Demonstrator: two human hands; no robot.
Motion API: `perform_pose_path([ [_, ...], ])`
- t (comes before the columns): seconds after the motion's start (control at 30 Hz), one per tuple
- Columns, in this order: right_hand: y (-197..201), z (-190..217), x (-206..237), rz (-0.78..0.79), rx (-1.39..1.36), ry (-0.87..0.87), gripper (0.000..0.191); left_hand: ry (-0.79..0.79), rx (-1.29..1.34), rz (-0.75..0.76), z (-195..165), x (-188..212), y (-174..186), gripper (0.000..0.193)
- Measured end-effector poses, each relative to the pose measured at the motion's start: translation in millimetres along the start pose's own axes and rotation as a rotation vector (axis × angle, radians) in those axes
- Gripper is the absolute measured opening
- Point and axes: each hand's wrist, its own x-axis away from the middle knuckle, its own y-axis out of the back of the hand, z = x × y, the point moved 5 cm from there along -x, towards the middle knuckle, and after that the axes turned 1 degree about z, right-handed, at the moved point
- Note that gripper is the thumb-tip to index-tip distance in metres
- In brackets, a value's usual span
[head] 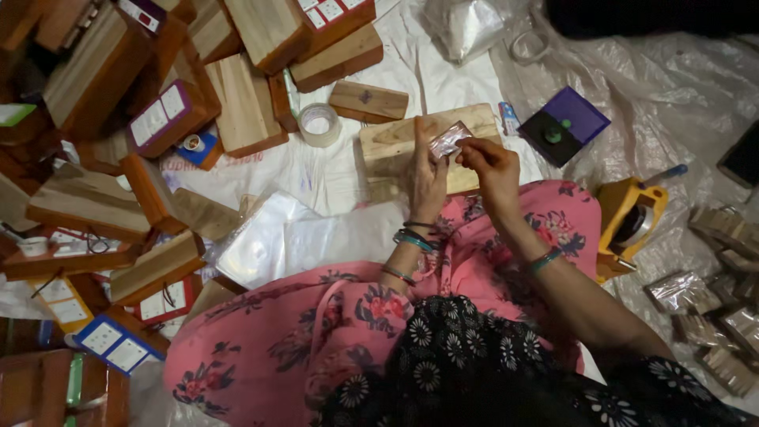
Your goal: The person sits on the floor and wraps small wooden boxes in clear plastic film, smoothing the film around each box by hand. Wrapped boxes are set aside with a pile of already wrapped boxes nearby, and a tape dispenser sits within reach.
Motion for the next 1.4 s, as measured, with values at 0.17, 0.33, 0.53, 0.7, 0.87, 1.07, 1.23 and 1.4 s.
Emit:
perform_pose_path([
  [0.17,-3.0,-2.0,-7.8,0.012,-0.013,0.003,0.021,-0.359,0.421,-0.18,-12.6,4.4,-0.5,0.095],
  [0.33,-2.8,-11.1,-18.5,0.025,0.001,-0.011,0.02,-0.282,0.544,-0.158,2.3,-5.9,-7.8,0.1],
  [0.53,-5.8,-25.8,-23.6,0.069,-0.029,-0.028,0.019,-0.293,0.527,-0.174,2.8,-7.3,-4.9,0.099],
  [0.7,-15.1,-28.2,-28.5,0.094,-0.034,-0.007,0.02,-0.243,0.424,-0.17,1.5,-9.0,-1.3,0.098],
  [0.87,-14.7,-25.9,-31.8,0.019,0.253,0.019,0.019,-0.301,0.367,-0.194,4.8,-9.8,-1.5,0.09],
  [1.07,-14.1,-22.9,-36.6,0.029,0.34,0.03,0.028,-0.418,0.075,-0.22,6.6,-9.6,-0.8,0.035],
  [1.23,-11.0,-30.7,-41.6,0.085,0.379,-0.004,0.028,-0.587,0.042,-0.194,-0.9,-2.2,5.4,0.033],
  [1.4,-2.5,-44.1,-33.8,0.192,0.255,0.075,0.03,-0.585,-0.021,-0.172,-3.1,0.4,7.9,0.033],
])
